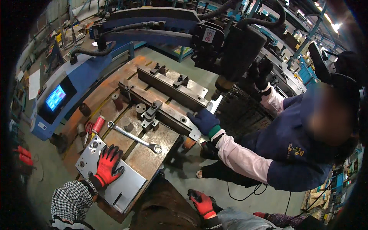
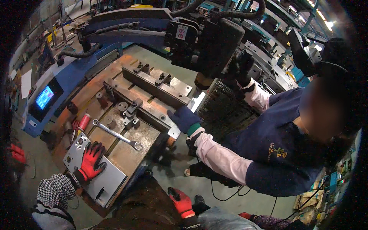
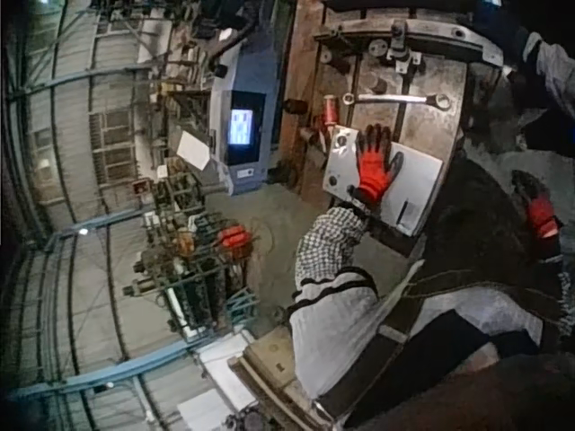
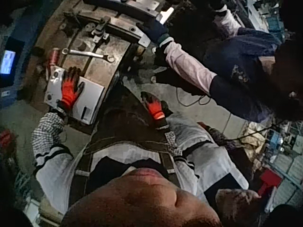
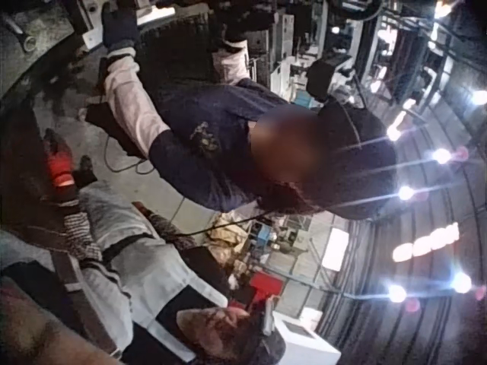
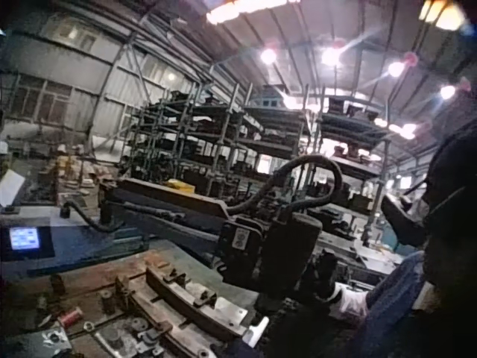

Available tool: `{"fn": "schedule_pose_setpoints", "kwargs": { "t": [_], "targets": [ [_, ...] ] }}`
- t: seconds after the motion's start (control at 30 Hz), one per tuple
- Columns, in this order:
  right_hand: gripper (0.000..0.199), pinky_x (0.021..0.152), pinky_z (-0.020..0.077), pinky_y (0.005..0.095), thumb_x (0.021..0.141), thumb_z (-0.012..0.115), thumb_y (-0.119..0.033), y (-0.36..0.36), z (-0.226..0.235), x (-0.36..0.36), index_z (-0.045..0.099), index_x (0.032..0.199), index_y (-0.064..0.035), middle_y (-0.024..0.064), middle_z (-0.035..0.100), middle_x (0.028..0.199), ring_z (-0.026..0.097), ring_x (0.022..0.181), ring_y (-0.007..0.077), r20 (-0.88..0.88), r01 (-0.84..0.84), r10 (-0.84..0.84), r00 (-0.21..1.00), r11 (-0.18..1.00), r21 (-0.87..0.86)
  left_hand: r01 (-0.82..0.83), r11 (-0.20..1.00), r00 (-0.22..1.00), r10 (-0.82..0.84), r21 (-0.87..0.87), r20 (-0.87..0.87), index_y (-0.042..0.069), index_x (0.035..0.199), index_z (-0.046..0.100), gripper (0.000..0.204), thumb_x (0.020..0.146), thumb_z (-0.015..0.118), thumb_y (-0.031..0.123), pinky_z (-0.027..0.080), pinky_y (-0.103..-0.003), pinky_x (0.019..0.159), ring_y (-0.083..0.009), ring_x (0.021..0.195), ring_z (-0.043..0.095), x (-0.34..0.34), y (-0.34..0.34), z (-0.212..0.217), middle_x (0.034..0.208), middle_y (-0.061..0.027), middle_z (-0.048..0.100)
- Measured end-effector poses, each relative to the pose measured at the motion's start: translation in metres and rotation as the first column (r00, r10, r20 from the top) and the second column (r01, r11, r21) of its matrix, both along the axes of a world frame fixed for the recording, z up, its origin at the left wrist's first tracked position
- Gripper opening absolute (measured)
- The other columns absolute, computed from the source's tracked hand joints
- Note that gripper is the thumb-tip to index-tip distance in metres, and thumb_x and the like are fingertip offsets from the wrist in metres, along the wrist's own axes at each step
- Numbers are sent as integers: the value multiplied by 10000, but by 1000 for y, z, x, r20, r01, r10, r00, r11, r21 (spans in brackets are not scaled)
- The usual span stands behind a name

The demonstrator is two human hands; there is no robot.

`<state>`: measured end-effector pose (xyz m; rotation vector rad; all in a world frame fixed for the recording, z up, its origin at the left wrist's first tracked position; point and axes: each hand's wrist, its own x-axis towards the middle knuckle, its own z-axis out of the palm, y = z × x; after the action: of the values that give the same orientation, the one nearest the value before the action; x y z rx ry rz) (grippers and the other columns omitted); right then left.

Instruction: Positioning metal plates into a jig and using a pneumatic tapping machine to create threaded holes.

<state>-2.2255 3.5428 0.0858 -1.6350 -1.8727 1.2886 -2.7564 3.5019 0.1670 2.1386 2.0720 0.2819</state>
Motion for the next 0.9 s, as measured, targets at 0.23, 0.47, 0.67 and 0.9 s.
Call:
{"fn": "schedule_pose_setpoints", "kwargs": {
  "t": [0.23,0.47,0.67,0.9],
  "targets": [
    [510,1072,605,443,1024,819,-449,1,-13,3,790,1465,-195,139,826,1357,784,1262,359,-81,35,-42,996,996,-87,-12,1000,1000,12,-4,-20,78,1741,450,963,932,774,488,160,-684,1403,-496,1700,297,2,-1,-2,1813,-233,386],
    [506,1066,607,469,1023,825,-459,2,-19,9,791,1460,-206,136,831,1339,780,1257,373,-25,62,-63,998,997,-49,-22,1000,1000,22,12,-14,73,1737,456,956,941,770,500,156,-685,1403,-498,1693,305,3,1,-5,1806,-237,395],
    [488,1066,607,457,1035,811,-458,6,-2,2,801,1451,-202,131,830,1350,782,1259,370,-50,52,-54,997,997,-49,-18,1000,1000,18,12,-24,65,1733,464,955,951,758,527,157,-680,1403,-499,1690,308,0,0,-3,1804,-236,397],
    [476,1057,612,448,1037,811,-445,6,-3,2,807,1443,-195,124,834,1349,791,1253,358,-37,47,-47,998,999,-4,-19,1000,1000,19,17,-16,71,1733,468,957,945,768,523,158,-681,1402,-497,1696,299,-1,-1,-6,1816,-228,385]
  ]
}}
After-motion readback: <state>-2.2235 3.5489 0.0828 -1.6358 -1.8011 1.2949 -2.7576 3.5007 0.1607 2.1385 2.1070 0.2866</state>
